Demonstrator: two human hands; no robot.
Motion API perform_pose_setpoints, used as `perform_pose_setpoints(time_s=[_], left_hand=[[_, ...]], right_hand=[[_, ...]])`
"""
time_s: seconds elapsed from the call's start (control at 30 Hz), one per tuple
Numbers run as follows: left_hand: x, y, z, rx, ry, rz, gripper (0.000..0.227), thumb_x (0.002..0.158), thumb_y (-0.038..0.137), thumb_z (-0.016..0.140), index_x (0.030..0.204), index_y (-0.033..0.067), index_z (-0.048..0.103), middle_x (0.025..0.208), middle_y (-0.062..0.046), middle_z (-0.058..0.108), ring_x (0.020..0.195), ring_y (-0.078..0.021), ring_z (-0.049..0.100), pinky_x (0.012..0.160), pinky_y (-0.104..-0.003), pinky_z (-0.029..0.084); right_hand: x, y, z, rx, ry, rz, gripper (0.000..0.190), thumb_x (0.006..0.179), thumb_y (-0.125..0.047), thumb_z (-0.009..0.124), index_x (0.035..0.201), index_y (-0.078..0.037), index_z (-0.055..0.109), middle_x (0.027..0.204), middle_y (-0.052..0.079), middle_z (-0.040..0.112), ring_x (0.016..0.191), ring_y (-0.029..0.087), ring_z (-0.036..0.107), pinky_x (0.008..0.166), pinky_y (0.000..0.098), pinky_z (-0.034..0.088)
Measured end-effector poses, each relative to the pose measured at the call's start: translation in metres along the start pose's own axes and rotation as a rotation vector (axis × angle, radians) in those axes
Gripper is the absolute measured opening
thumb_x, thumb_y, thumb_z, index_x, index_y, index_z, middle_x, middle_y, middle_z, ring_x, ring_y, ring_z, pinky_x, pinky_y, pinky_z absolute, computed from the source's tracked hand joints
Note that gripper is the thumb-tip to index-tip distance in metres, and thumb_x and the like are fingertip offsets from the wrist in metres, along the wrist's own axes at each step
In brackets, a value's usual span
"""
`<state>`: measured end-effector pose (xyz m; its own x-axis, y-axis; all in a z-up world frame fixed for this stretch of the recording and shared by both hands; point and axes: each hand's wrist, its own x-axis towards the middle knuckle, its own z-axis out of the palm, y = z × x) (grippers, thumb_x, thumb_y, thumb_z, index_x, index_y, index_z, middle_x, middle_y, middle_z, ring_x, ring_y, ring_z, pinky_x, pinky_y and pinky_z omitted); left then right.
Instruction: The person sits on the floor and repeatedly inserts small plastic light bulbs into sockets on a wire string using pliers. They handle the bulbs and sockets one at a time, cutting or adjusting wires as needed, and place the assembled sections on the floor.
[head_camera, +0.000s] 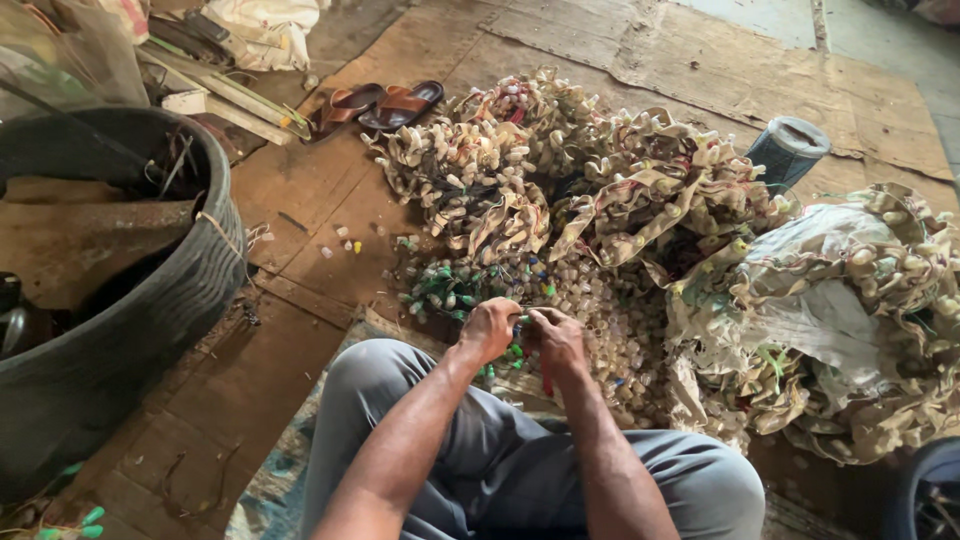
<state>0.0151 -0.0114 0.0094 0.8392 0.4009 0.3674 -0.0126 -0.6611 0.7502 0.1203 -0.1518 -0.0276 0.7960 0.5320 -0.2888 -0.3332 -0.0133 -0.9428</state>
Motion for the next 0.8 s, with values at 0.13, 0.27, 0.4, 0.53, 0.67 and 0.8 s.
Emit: perform_pose_setpoints(time_s=[0.13, 0.27, 0.4, 0.53, 0.67, 0.8], left_hand=[[-0.005, -0.011, -0.004, 0.039, -0.069, -0.111, 0.012, 0.086, 0.008, 0.068, 0.095, 0.0079, 0.077, 0.1, -0.02, 0.073, 0.095, -0.0416, 0.069, 0.082, -0.049, 0.055], [-0.009, -0.021, -0.004, 0.079, -0.141, -0.113, 0.017, 0.082, 0.007, 0.064, 0.092, 0.0088, 0.077, 0.098, -0.02, 0.074, 0.095, -0.0398, 0.071, 0.082, -0.047, 0.057], [-0.011, -0.025, -0.005, 0.038, -0.171, -0.172, 0.02, 0.083, 0.005, 0.062, 0.096, 0.0096, 0.077, 0.098, -0.021, 0.073, 0.096, -0.0404, 0.07, 0.083, -0.048, 0.057], [-0.01, -0.023, -0.006, -0.078, -0.149, 0.003, 0.024, 0.081, 0.01, 0.068, 0.105, 0.0064, 0.073, 0.097, -0.022, 0.071, 0.096, -0.0411, 0.068, 0.082, -0.048, 0.055], [-0.002, -0.029, -0.005, 0.262, -0.138, -0.04, 0.015, 0.08, 0.015, 0.071, 0.093, 0.0078, 0.075, 0.096, -0.018, 0.073, 0.093, -0.0364, 0.07, 0.084, -0.047, 0.055], [-0.001, -0.034, -0.01, 0.148, 0.042, 0.164, 0.053, 0.063, 0.009, 0.067, 0.115, -0.0021, 0.07, 0.1, -0.024, 0.071, 0.085, -0.0406, 0.069, 0.076, -0.05, 0.055]], right_hand=[[-0.005, -0.009, 0.0, -0.021, 0.026, -0.106, 0.031, 0.094, -0.011, 0.067, 0.121, 0.004, 0.069, 0.1, 0.016, 0.076, 0.081, 0.022, 0.073, 0.069, 0.0315, 0.061], [-0.017, -0.012, 0.007, -0.028, -0.094, -0.069, 0.039, 0.088, -0.008, 0.068, 0.126, 0.002, 0.063, 0.107, 0.014, 0.076, 0.09, 0.023, 0.077, 0.075, 0.0321, 0.064], [-0.018, -0.006, 0.015, -0.024, -0.129, -0.102, 0.039, 0.089, -0.008, 0.071, 0.126, 0.003, 0.063, 0.105, 0.014, 0.076, 0.088, 0.021, 0.076, 0.075, 0.0316, 0.061], [-0.012, 0.003, 0.012, -0.142, 0.006, -0.077, 0.029, 0.093, -0.014, 0.072, 0.116, 0.004, 0.069, 0.089, 0.012, 0.074, 0.073, 0.018, 0.07, 0.066, 0.0322, 0.059], [-0.007, 0.009, 0.006, -0.128, 0.111, -0.148, 0.024, 0.094, -0.019, 0.072, 0.102, 0.004, 0.07, 0.078, 0.008, 0.072, 0.065, 0.016, 0.067, 0.06, 0.0316, 0.057], [-0.005, 0.002, 0.001, -0.148, 0.146, -0.139, 0.022, 0.094, -0.021, 0.075, 0.099, 0.001, 0.071, 0.076, 0.006, 0.07, 0.063, 0.014, 0.065, 0.058, 0.0289, 0.053]])
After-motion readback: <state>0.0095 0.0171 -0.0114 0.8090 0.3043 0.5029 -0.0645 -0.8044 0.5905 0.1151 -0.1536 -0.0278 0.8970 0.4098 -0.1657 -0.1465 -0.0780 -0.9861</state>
